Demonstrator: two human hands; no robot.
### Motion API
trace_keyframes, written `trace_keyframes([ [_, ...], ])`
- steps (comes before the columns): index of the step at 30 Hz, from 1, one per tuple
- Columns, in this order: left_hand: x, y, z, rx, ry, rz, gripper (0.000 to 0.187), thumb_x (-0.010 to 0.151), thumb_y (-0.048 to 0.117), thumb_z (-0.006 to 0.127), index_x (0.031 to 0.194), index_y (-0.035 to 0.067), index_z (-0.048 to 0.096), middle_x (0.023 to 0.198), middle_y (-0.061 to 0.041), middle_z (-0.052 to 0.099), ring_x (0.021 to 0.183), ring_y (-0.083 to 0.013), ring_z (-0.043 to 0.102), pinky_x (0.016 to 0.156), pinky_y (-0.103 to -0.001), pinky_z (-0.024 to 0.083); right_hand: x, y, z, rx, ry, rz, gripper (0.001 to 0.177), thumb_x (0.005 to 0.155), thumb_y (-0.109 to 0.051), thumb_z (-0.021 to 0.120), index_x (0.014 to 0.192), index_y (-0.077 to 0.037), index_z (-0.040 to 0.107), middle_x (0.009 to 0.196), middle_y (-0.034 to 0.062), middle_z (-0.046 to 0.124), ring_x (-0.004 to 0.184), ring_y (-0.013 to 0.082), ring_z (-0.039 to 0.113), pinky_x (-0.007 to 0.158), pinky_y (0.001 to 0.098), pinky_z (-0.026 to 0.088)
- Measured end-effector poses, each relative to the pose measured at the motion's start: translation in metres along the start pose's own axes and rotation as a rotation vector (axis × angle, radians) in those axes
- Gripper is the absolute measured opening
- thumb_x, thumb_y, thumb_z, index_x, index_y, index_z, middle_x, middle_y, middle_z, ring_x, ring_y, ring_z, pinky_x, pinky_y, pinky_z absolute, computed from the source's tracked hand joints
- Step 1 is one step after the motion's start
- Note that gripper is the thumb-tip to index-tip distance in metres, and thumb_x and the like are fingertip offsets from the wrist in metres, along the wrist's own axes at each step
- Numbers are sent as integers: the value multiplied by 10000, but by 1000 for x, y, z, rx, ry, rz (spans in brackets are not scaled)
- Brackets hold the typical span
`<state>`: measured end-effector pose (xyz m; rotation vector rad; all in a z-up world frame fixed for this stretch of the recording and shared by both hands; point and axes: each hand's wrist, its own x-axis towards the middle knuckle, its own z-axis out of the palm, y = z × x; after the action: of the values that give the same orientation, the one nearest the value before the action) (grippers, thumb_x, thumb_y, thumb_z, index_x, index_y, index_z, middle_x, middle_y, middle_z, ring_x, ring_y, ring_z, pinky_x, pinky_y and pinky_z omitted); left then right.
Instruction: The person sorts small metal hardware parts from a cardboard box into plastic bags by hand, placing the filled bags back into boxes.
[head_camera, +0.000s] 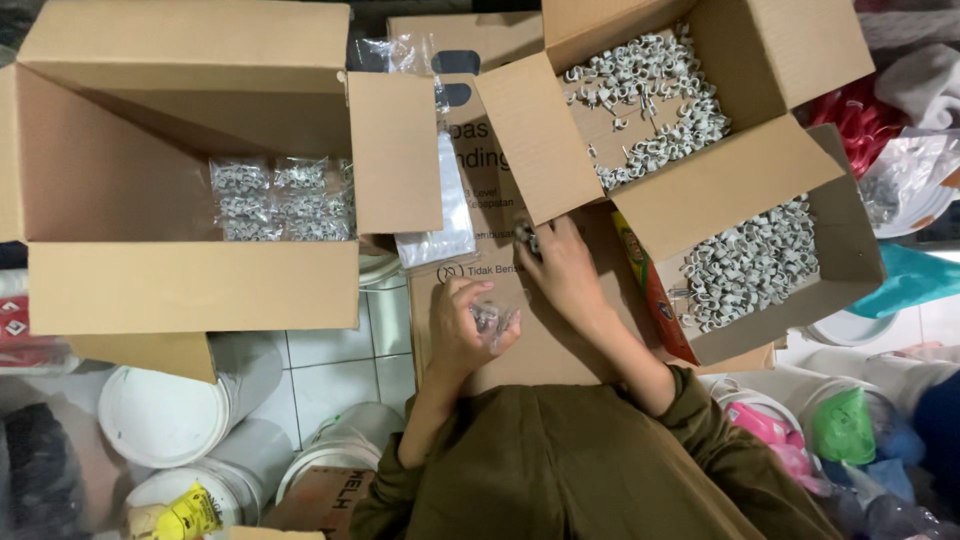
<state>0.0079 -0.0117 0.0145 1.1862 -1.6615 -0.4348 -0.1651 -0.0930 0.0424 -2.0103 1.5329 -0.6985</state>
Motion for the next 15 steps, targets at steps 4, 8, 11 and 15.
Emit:
trace_keyframes([
  [4,2,0,-1,0,-4,-27,677,762,162,887,1286,90,464,1057,-154,593,835,-270,602,685,-371,514,-6,-14,-31,19,-31,-60,501,865,-121,782,1333,-72,612,1276,244,555,1155,460,577,940,481,506],
  [8,4,1,0,2,7,-3,683,753,173,875,1285,93,454,1058,-146,587,915,-309,613,753,-416,523,-19,-23,-54,10,-6,-126,547,814,-127,795,1325,-77,606,1318,215,553,1188,423,582,981,468,501],
  [11,3,1,0,35,-12,-7,681,764,199,887,1282,95,458,1057,-143,594,922,-303,617,748,-413,527,-28,-18,-54,57,-31,-11,530,815,-135,813,1296,-64,603,1301,203,554,1093,383,618,879,426,532],
  [15,3,-3,1,30,-32,25,675,788,211,885,1289,86,450,1050,-136,590,914,-286,616,724,-388,525,-33,1,-39,118,-50,106,385,863,-81,775,1211,-42,616,1202,141,644,971,300,702,826,378,570],
])
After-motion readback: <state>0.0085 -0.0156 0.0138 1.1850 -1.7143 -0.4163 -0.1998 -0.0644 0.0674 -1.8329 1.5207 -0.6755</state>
